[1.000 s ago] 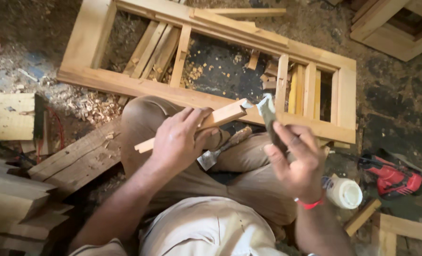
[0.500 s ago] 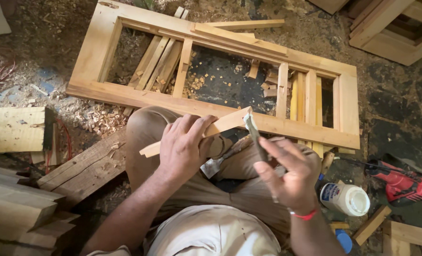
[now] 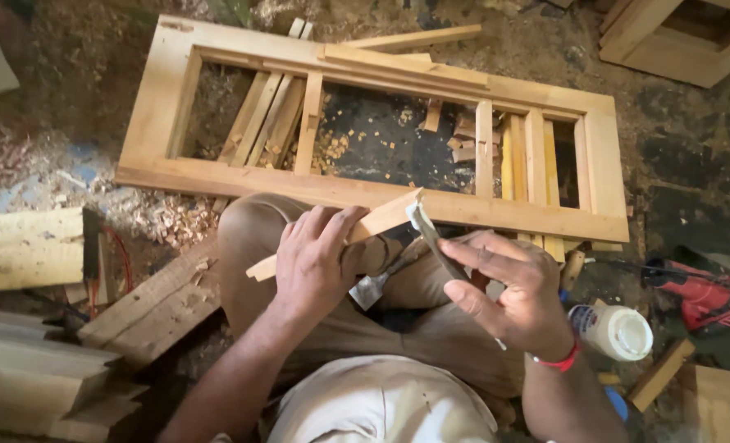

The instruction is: The person applies white glue to the ends of small wooden slats using a metal putty knife. They repeatedly scoop glue from a container and spread it onto the wood pieces, then place the slats into a wooden frame structure.

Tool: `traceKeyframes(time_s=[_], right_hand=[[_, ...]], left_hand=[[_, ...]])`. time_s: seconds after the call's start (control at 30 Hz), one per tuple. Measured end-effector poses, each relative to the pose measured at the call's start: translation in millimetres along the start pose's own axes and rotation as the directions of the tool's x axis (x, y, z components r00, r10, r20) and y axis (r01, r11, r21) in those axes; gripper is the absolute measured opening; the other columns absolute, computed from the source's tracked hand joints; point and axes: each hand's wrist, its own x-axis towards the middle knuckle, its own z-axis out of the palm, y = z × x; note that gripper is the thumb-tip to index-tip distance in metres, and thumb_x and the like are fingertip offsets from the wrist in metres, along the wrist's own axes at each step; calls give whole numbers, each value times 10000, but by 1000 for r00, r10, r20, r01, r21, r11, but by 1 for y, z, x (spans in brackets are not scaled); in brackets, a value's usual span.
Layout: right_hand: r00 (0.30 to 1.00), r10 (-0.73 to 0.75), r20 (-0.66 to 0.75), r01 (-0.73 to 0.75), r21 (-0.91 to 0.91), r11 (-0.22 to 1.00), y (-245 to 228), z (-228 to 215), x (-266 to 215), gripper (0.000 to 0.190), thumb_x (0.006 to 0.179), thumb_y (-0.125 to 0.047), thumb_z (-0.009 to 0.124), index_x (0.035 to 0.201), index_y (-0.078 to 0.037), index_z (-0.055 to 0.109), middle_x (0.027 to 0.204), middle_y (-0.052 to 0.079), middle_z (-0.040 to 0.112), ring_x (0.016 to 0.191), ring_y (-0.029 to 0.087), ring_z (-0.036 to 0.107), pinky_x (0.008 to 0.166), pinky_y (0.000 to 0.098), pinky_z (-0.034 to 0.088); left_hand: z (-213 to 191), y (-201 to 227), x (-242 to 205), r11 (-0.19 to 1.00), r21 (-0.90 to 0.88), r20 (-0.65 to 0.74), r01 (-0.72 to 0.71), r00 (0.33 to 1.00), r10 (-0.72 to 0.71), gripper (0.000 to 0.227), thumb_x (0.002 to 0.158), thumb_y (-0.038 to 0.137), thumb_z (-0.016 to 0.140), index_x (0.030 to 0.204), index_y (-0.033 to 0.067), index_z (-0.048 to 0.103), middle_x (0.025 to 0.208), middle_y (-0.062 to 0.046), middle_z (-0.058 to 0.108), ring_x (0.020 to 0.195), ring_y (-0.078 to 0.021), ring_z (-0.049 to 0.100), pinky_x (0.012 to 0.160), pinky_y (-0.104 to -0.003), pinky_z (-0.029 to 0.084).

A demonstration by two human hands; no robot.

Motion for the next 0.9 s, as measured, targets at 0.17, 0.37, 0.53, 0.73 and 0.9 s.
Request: traceKeyframes(time_s=[0.17,0.37,0.53,0.73,0.9], right_hand=[[1000,26,-1,-26,200,980,4,-5,0,374,879,-104,739,1234,7,700,1097,118,735,845,160,673,745,270,535],[995,95,39,-100,160,982,12,-8,-1,368,864,-128,764,1208,0,732,940,70,732,675,93,621,591,247,496],[998,49,50,-56,151,987,22,-7,-4,351,875,-145,766,1191,4,732,900,53,710,653,83,610,560,231,481],[983,181,20,-171,443,880,42,-9,-16,365,932,-132,719,1255,37,694,957,124,700,643,112,614,562,236,497],[991,101,91,-107,979,171,69,17,-16,444,1046,-217,644,1404,31,559,1121,264,676,724,206,690,614,333,581]], left_hand=[[-1,1,-2,1000,-20,-22,-11,1000,10,489,802,131,770,1271,134,632,1154,-84,649,1062,-309,641,890,-440,479],[-1,4,1,1000,-8,0,0,1000,0,470,803,120,784,1253,141,651,1091,-68,652,1040,-296,645,881,-441,483],[-1,5,-1,999,-48,-25,-27,999,26,443,831,113,784,1249,112,638,1107,-78,662,1026,-302,654,852,-435,491],[-1,-1,0,976,-202,28,81,997,-77,420,870,104,774,1259,59,622,1038,-137,656,940,-356,659,785,-441,530],[19,-10,-5,863,-463,100,204,979,-178,400,917,114,707,1294,30,605,1029,-113,700,953,-266,687,833,-384,558]])
